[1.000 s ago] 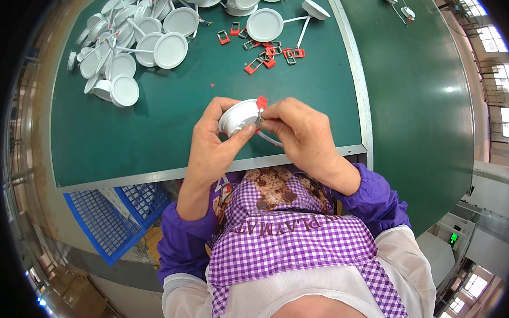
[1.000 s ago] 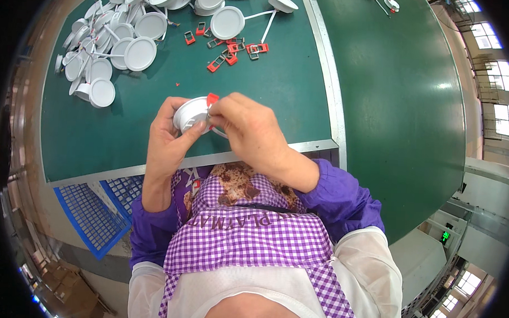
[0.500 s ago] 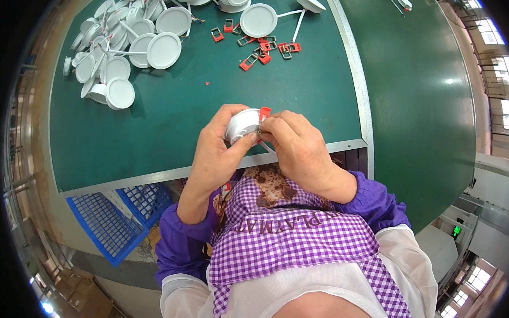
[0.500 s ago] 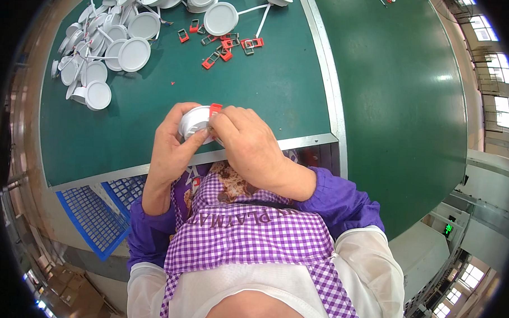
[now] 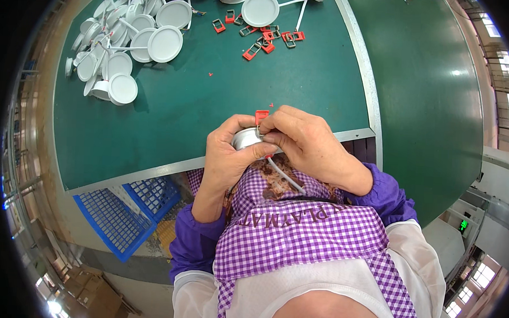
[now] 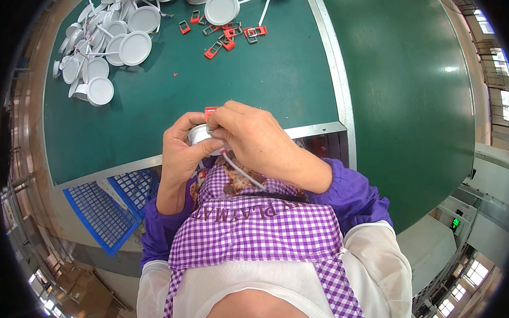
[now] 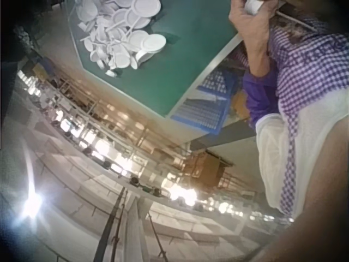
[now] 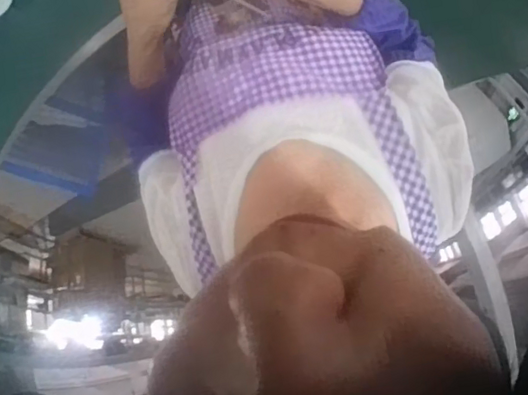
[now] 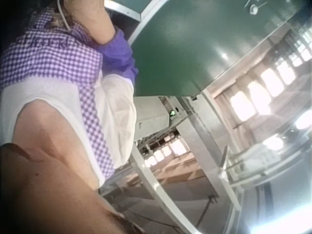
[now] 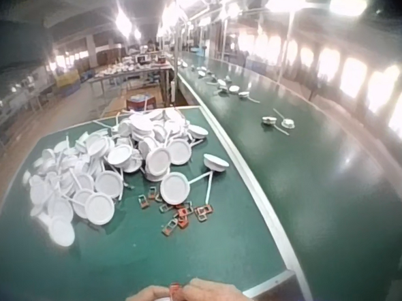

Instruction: The person is assembling small LED lamps by attaching red clips and inserting wires into a plastic housing.

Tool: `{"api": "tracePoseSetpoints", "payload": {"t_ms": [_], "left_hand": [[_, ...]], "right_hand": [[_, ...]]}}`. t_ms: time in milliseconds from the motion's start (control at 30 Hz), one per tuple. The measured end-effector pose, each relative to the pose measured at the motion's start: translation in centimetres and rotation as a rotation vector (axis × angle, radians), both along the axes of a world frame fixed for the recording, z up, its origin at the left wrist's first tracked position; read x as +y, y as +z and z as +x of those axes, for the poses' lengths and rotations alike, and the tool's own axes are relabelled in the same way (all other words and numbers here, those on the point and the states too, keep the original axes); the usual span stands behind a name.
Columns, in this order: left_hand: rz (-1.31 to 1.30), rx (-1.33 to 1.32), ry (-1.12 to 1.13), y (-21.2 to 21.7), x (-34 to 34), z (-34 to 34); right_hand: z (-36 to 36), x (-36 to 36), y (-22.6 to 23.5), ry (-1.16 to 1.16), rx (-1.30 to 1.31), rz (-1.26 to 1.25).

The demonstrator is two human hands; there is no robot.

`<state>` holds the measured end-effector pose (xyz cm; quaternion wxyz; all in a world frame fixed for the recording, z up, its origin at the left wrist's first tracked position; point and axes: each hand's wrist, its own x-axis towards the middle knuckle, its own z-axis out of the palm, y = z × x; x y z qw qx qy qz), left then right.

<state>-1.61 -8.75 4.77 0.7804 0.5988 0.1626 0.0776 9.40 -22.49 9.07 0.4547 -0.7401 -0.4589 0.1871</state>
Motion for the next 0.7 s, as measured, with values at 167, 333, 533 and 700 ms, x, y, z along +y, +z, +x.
{"api": "tracePoseSetpoints", "payload": {"t_ms": [167, 333, 533, 700], "left_hand": [[0.1, 0.04, -0.119, 0.3, 0.8, -0.4], [-0.058, 0.099, 0.056, 0.9, 1.0, 0.6], [-0.138, 0.079, 0.195, 0.4, 0.4, 1.0], [-0.151, 0.071, 0.244, 0.3, 0.3, 1.3]], "right_hand": [[0.3, -0.7, -0.4, 0.022, -0.028, 0.001], [0.7, -0.2, -1.0, -0.165, -0.142, -0.001], [1.1, -0.1, -0.6, -0.154, 0.133, -0.041], [0.8, 0.2, -0.9, -0.115, -0.017, 0.012]]}}
